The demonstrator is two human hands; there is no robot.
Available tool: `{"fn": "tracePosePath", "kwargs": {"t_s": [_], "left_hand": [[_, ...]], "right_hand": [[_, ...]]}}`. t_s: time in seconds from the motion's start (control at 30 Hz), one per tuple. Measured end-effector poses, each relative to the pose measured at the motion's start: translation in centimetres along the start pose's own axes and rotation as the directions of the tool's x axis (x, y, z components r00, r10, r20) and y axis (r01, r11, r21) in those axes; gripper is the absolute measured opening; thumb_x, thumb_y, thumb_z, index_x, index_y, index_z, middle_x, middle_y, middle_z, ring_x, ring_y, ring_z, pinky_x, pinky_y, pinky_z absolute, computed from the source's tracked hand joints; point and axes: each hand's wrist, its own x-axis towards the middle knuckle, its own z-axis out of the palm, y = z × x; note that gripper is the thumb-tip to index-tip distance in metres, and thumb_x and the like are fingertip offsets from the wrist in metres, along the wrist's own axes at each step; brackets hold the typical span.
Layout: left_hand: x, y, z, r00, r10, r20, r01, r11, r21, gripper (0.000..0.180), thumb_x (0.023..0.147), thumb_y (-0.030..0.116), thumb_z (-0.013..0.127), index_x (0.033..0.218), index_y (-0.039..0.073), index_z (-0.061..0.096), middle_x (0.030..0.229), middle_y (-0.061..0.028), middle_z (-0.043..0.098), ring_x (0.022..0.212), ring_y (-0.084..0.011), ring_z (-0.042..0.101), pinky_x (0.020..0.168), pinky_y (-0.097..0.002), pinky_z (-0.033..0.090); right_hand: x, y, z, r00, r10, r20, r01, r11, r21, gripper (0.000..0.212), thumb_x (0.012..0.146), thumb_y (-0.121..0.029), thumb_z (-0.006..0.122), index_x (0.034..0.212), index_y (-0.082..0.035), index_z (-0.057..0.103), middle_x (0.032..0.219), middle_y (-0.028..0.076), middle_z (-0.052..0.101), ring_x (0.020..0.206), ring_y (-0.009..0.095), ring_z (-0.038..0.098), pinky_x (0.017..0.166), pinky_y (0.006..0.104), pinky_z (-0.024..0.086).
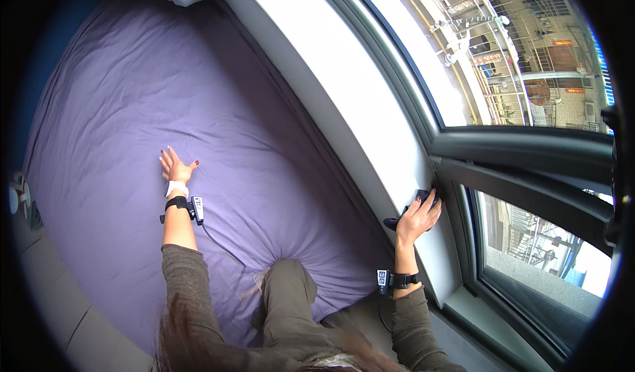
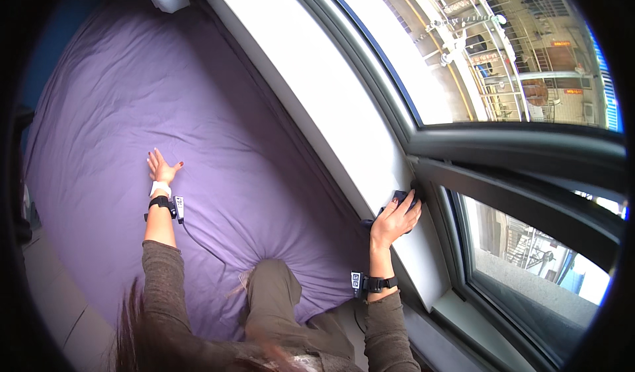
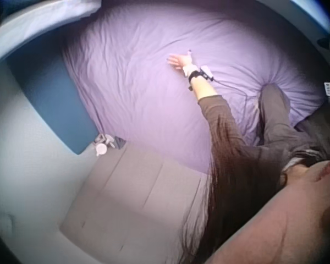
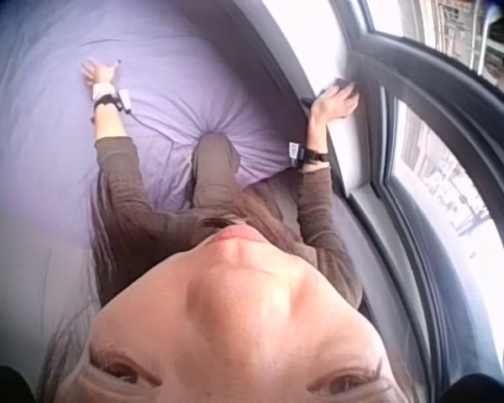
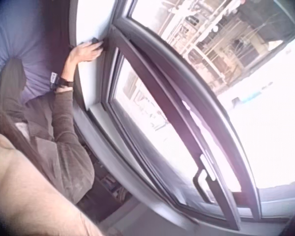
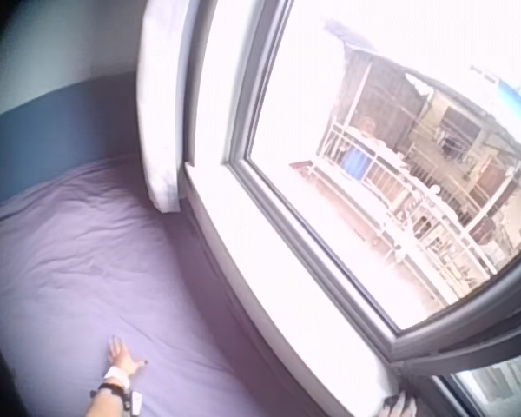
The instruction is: The person wipes a desk, monitor, and window sill using a dark cloth. They move items on the desk to access surfaces, then clean the monitor and desk, and finally wipe the window sill.
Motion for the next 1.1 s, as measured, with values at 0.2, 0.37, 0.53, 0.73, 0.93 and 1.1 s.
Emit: {"fn": "tracePosePath", "kwargs": {"t_s": [0.2, 0.37, 0.53, 0.73, 0.93, 1.1], "left_hand": [[5.7, 3.2, -0.9, 0.995, 0.033, 0.091, -0.027, 0.997, -0.067, 0.144, 0.060, 0.050, 0.091, 0.156, 0.030, -0.014, 0.164, -0.0174, -0.014, 0.151, -0.0413, -0.008, 0.114, -0.0700, 0.012], [6.9, 5.8, 0.3, 0.990, -0.001, 0.143, -0.003, 1.000, 0.028, 0.145, 0.061, 0.052, 0.090, 0.155, 0.029, -0.018, 0.162, -0.0215, -0.017, 0.149, -0.0464, -0.008, 0.104, -0.0795, 0.020], [6.9, 8.0, -0.6, 0.978, -0.075, 0.196, 0.052, 0.991, 0.119, 0.144, 0.064, 0.048, 0.090, 0.155, 0.026, -0.020, 0.161, -0.0218, -0.022, 0.149, -0.0454, -0.010, 0.104, -0.0800, 0.019], [6.7, 8.4, -1.3, 0.972, -0.080, 0.221, 0.047, 0.987, 0.151, 0.145, 0.064, 0.050, 0.089, 0.154, 0.022, -0.020, 0.160, -0.0253, -0.021, 0.149, -0.0464, -0.007, 0.102, -0.0786, 0.025], [6.4, 8.7, -1.7, 0.974, -0.088, 0.208, 0.052, 0.984, 0.173, 0.144, 0.064, 0.052, 0.089, 0.155, 0.020, -0.019, 0.160, -0.0264, -0.018, 0.149, -0.0477, -0.004, 0.103, -0.0781, 0.025], [6.0, 9.0, -2.4, 0.970, -0.115, 0.213, 0.076, 0.981, 0.180, 0.148, 0.061, 0.054, 0.090, 0.155, 0.018, -0.019, 0.160, -0.0259, -0.020, 0.149, -0.0474, -0.007, 0.102, -0.0785, 0.024]], "right_hand": [[4.1, -10.9, 0.9, 0.994, -0.107, -0.033, 0.109, 0.993, 0.039, 0.052, 0.097, -0.023, 0.053, 0.144, -0.004, 0.045, 0.141, 0.026, 0.043, 0.128, 0.044, 0.041, 0.108, 0.0531, 0.031], [9.1, -20.4, 2.9, 0.985, -0.165, -0.058, 0.165, 0.986, -0.006, 0.055, 0.094, -0.022, 0.056, 0.144, -0.002, 0.046, 0.142, 0.028, 0.044, 0.126, 0.044, 0.044, 0.105, 0.0516, 0.033], [15.7, -34.8, 6.3, 0.923, -0.231, -0.309, 0.309, 0.922, 0.234, 0.044, 0.085, -0.017, 0.063, 0.123, 0.004, 0.060, 0.121, 0.028, 0.059, 0.110, 0.046, 0.057, 0.095, 0.0576, 0.042], [21.3, -43.2, 7.4, 0.871, -0.446, -0.207, 0.490, 0.822, 0.291, 0.055, 0.092, -0.025, 0.059, 0.139, 0.001, 0.048, 0.138, 0.028, 0.047, 0.128, 0.044, 0.043, 0.106, 0.0574, 0.033], [14.6, -26.1, 1.0, 0.901, -0.430, 0.060, 0.366, 0.826, 0.429, 0.070, 0.088, -0.010, 0.059, 0.150, 0.004, 0.031, 0.143, 0.029, 0.044, 0.131, 0.044, 0.044, 0.112, 0.0486, 0.032], [15.5, -27.4, 2.3, 0.921, -0.365, 0.136, 0.276, 0.857, 0.435, 0.073, 0.090, -0.014, 0.060, 0.153, 0.001, 0.027, 0.148, 0.026, 0.038, 0.136, 0.041, 0.036, 0.116, 0.0469, 0.024]]}}
